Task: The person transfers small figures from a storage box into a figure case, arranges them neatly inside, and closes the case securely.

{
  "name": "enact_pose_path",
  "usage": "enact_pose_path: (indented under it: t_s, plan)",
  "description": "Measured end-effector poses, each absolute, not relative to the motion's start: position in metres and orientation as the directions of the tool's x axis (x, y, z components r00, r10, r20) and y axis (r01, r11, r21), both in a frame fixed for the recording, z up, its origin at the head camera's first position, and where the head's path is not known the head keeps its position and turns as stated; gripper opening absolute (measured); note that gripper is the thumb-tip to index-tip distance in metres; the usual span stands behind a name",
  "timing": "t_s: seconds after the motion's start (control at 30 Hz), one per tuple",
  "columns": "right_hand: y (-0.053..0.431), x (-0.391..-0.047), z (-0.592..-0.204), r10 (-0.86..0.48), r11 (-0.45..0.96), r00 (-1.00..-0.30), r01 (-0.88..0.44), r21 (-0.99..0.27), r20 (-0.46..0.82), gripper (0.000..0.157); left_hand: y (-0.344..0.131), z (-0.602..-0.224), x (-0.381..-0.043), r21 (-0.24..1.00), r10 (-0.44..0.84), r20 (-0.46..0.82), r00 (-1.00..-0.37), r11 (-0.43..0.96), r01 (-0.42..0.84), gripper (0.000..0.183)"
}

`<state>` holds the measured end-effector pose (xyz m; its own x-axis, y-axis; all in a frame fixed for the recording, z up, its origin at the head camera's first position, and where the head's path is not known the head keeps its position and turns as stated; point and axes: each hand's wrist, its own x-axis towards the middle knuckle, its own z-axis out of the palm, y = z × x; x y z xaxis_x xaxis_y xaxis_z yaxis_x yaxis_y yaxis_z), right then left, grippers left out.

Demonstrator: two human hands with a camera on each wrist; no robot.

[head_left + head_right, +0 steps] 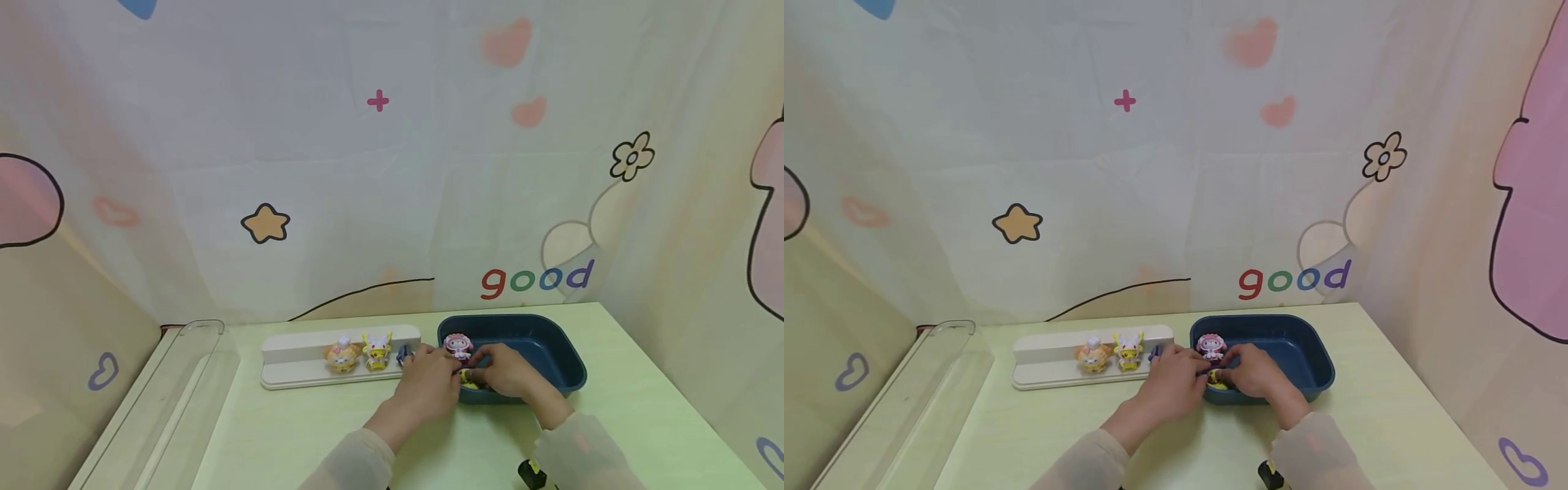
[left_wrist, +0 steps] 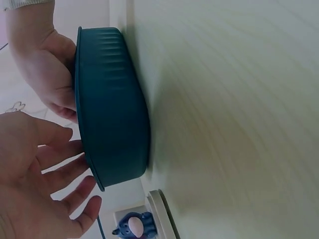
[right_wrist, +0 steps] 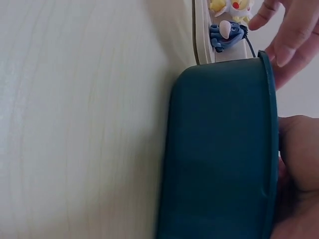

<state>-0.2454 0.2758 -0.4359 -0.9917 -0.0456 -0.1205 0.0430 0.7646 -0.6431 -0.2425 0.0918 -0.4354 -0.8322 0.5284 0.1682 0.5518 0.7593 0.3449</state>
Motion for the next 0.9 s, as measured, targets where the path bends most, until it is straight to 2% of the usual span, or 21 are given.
enact_pose_path:
  t_s: [0.17, 0.3, 0.73, 0.9]
  plan:
    - [0.278, -0.244, -0.432, -0.038, 0.757, -0.99, 0.06, -0.651, -0.135, 0.015, 0.085, -0.436, -0.244, 0.412, 0.523, 0.199, -0.829, 0.723, 0.555, 0.032]
    - [0.279, -0.242, -0.428, -0.019, 0.76, -0.992, 0.065, -0.647, -0.121, 0.016, 0.079, -0.436, -0.245, 0.418, 0.523, 0.226, -0.821, 0.709, 0.567, 0.033]
    - [0.26, -0.237, -0.414, 0.038, 0.752, -0.999, 0.033, -0.658, -0.007, 0.02, 0.058, -0.435, -0.244, 0.51, 0.493, 0.26, -0.83, 0.66, 0.551, 0.038]
    - [0.244, -0.234, -0.409, 0.057, 0.708, -0.997, 0.003, -0.707, 0.054, 0.02, 0.045, -0.435, -0.243, 0.554, 0.47, 0.259, -0.844, 0.644, 0.528, 0.037]
